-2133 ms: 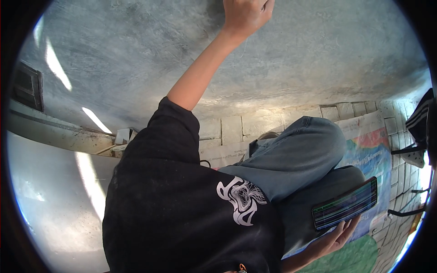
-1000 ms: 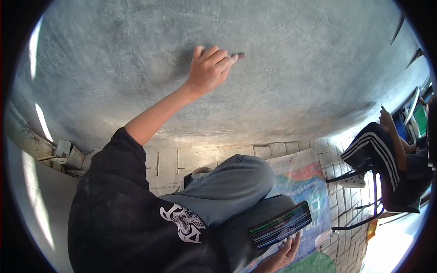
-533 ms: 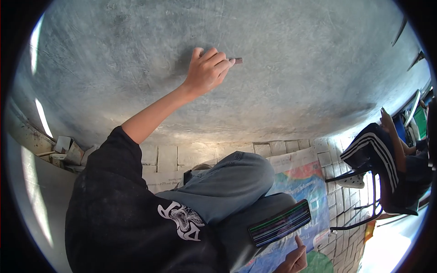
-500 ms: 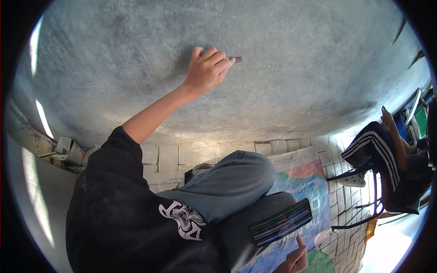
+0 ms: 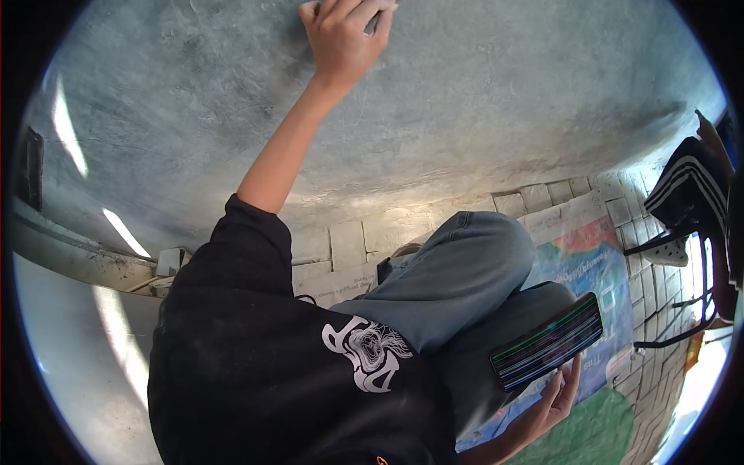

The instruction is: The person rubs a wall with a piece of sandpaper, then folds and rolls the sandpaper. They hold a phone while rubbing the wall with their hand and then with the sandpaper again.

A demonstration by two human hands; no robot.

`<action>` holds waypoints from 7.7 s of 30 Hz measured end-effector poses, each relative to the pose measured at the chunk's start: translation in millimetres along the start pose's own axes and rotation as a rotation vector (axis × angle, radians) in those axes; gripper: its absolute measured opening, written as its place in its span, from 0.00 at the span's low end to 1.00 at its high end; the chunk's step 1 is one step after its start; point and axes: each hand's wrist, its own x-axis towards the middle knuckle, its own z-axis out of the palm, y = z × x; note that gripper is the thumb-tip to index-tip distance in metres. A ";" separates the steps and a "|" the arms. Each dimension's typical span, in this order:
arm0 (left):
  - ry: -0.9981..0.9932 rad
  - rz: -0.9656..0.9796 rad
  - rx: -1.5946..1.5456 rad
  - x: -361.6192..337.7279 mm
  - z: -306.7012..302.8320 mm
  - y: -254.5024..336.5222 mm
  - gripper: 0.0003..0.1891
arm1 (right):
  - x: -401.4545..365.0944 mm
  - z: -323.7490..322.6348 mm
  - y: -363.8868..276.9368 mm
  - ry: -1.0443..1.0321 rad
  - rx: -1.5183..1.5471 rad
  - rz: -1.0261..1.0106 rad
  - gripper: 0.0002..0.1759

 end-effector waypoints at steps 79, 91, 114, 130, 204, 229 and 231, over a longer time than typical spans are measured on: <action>-0.289 -0.122 -0.018 -55.7 -19.0 18.0 0.07 | -6.7 -9.8 3.8 -0.321 0.082 0.003 0.56; -0.309 -0.112 -0.047 -39.4 -14.8 28.1 0.04 | -6.7 -9.0 0.7 -0.325 0.060 0.015 0.56; -0.300 -0.061 0.018 -32.2 11.3 51.2 0.03 | -7.5 -6.8 0.1 -0.326 0.028 -0.078 0.47; -0.229 -0.075 0.135 1.3 4.2 30.0 0.02 | -9.0 -5.9 9.4 -0.291 0.016 -0.053 0.48; -0.272 -0.337 -0.087 -29.7 -39.2 21.0 0.08 | 6.4 -1.1 -5.2 -0.314 -0.377 -0.410 0.55; -0.221 -0.412 -0.268 -20.1 -53.0 38.3 0.05 | 18.2 1.6 10.7 0.081 -0.363 -0.320 0.24; -0.225 -0.389 -0.265 -19.5 -50.4 36.5 0.06 | 19.9 5.9 10.3 0.060 -0.518 -0.471 0.19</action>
